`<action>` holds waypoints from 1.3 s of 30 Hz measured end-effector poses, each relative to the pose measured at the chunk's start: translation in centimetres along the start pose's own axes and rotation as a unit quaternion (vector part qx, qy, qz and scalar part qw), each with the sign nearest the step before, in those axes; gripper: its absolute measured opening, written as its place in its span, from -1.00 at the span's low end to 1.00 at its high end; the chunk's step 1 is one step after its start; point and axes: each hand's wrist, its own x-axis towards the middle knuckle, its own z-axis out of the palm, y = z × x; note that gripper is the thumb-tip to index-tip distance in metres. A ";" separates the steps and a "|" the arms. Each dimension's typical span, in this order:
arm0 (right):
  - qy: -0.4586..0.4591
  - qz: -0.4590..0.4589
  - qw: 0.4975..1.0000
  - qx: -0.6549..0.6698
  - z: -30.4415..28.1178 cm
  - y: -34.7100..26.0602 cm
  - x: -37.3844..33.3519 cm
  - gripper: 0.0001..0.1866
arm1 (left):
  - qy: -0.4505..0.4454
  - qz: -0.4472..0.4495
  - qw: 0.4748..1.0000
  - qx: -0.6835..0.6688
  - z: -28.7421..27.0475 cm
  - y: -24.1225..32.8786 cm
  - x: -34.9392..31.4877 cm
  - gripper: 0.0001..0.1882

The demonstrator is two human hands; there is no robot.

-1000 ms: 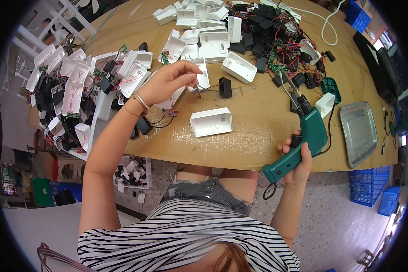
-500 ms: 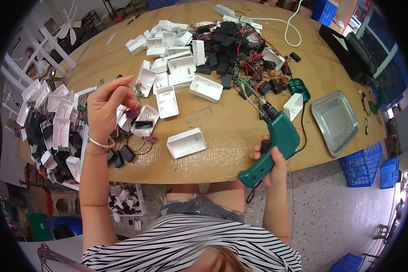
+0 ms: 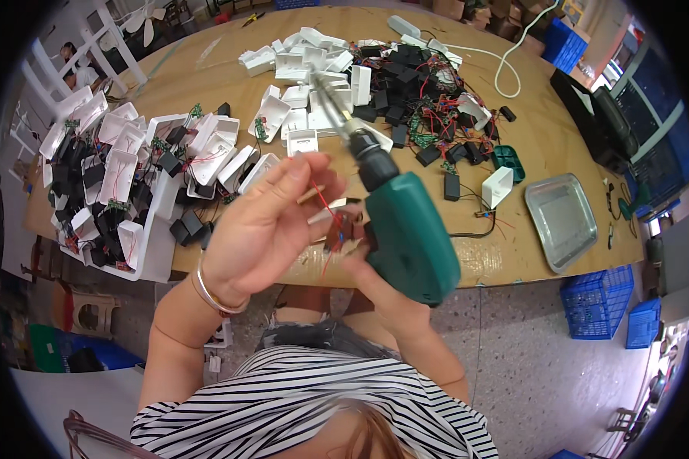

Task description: Assembling small electronic components and wiring into white plastic housings at a manual workstation.

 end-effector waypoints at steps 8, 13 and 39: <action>0.126 0.025 0.991 0.021 1.4 -0.2 -1.2 -0.49 | 0.007 0.172 0.973 0.152 -1.6 -3.8 -1.7 -0.65; 0.174 0.063 0.982 0.046 1.5 -0.3 -1.3 -0.59 | -0.034 0.290 0.789 0.541 -3.6 -5.4 -3.2 -0.51; 0.135 0.166 0.976 0.033 2.6 1.7 -1.8 -0.72 | 0.097 0.320 0.814 0.476 -2.6 -4.8 -2.4 -0.68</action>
